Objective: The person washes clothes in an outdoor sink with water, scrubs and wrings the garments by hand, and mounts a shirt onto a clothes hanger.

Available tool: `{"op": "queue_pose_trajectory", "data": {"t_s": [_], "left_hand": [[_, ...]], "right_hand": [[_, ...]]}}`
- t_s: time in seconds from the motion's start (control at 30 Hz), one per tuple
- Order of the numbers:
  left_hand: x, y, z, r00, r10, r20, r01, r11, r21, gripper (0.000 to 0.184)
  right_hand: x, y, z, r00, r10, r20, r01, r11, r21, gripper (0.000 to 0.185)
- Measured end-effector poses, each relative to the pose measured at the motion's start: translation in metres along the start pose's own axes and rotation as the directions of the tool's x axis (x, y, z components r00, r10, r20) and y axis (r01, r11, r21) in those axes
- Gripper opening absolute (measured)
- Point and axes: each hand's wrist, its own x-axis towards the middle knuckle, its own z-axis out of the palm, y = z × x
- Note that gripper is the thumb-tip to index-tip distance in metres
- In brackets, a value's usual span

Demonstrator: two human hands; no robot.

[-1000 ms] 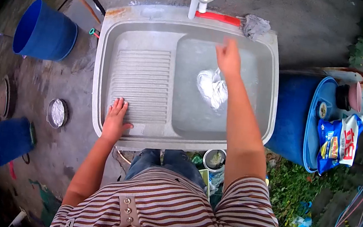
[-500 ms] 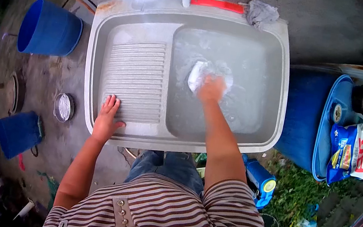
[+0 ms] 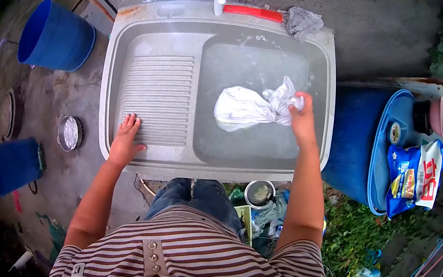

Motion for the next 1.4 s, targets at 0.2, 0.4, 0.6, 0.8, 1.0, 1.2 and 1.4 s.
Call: {"op": "queue_pose_trajectory", "data": {"t_s": [0.2, 0.4, 0.6, 0.8, 1.0, 1.2, 1.4], "left_hand": [[-0.002, -0.003, 0.002, 1.000, 0.019, -0.019, -0.019, 1.000, -0.004, 0.093], [-0.002, -0.003, 0.000, 1.000, 0.002, -0.019, -0.003, 0.999, -0.033, 0.094], [-0.004, -0.001, -0.001, 0.999, -0.002, -0.032, 0.000, 0.998, -0.060, 0.095], [0.006, -0.002, -0.005, 1.000, 0.018, -0.025, -0.017, 0.999, 0.033, 0.082], [0.049, 0.124, -0.053, 0.914, -0.070, 0.400, 0.403, 0.052, -0.914, 0.076], [0.112, 0.076, -0.063, 0.930, 0.134, 0.342, 0.360, -0.513, -0.779, 0.060], [0.109, -0.003, -0.038, 0.883, -0.434, -0.177, 0.361, 0.870, -0.335, 0.041]], "right_hand": [[0.020, 0.085, 0.088, 0.949, -0.202, 0.240, 0.312, 0.529, -0.789, 0.049], [-0.002, 0.083, 0.158, 0.869, 0.150, 0.471, 0.414, 0.299, -0.860, 0.027], [-0.013, 0.039, 0.088, 0.903, -0.221, 0.368, 0.391, 0.779, -0.490, 0.031], [-0.068, -0.134, 0.018, 0.891, -0.366, 0.269, 0.366, 0.929, 0.052, 0.025], [-0.098, -0.230, 0.047, 0.697, -0.703, 0.144, 0.443, 0.579, 0.685, 0.027], [-0.071, -0.194, 0.116, 0.785, -0.387, 0.484, -0.057, 0.733, 0.678, 0.042], [-0.024, -0.133, 0.242, 0.818, -0.379, 0.432, 0.404, 0.914, 0.035, 0.065]]}}
